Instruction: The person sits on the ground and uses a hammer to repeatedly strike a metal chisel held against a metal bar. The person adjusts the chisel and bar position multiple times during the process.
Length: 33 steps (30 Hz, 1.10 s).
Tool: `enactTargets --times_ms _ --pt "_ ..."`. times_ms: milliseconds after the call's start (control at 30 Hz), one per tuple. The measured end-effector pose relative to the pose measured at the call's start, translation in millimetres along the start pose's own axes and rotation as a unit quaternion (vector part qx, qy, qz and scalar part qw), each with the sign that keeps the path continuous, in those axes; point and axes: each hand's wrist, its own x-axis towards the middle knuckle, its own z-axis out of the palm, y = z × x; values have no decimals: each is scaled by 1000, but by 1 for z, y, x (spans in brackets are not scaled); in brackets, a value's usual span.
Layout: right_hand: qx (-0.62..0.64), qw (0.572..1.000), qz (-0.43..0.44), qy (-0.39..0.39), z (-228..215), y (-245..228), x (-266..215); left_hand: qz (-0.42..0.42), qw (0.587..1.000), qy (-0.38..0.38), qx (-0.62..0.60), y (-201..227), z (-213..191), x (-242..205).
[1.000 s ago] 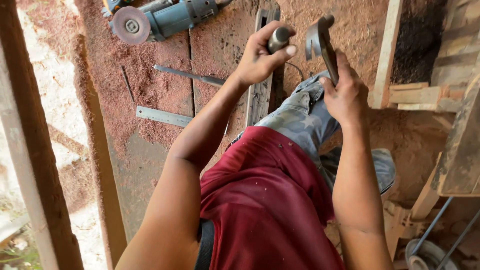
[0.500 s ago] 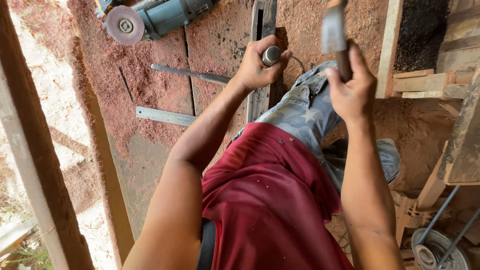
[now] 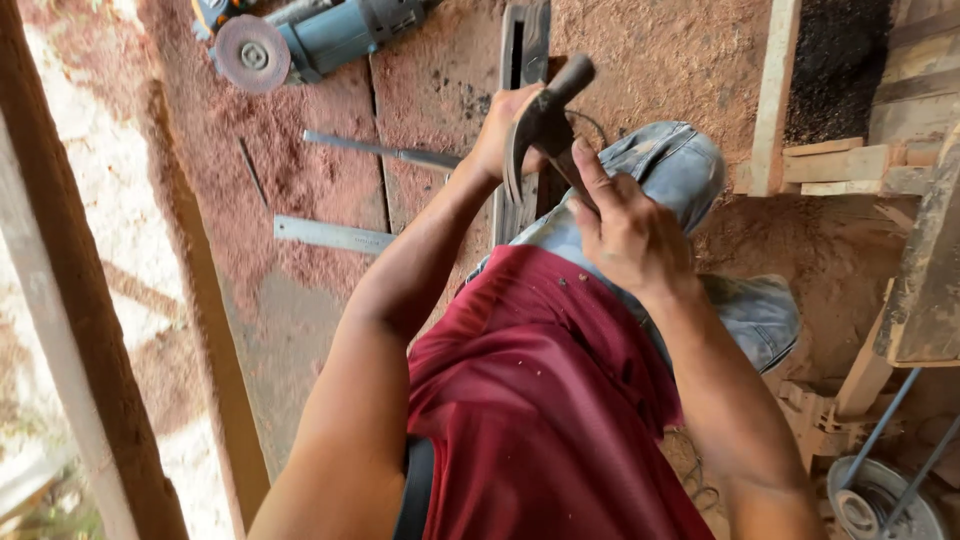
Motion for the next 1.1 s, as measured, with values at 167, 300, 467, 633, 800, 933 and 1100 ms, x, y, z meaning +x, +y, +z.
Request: enactTargets --times_ms 167,300,467,633,800,933,1100 --pt "173 965 -50 190 -62 -21 -1 -93 995 21 -29 5 1 -6" --pt "232 919 -154 281 -11 -3 2 -98 995 13 -25 17 -6 -1" --pt "226 970 20 85 4 -11 -3 -112 988 17 -109 -17 0 -26" --pt "244 958 37 149 33 52 -5 -69 996 52 -11 -44 14 10" --pt "375 903 167 125 25 55 -5 -275 931 227 72 -34 5 78" --pt "428 871 215 108 35 71 -22 -141 964 222 -23 69 -13 92" --pt "439 850 278 80 17 60 -13 50 983 172 44 145 -45 99"
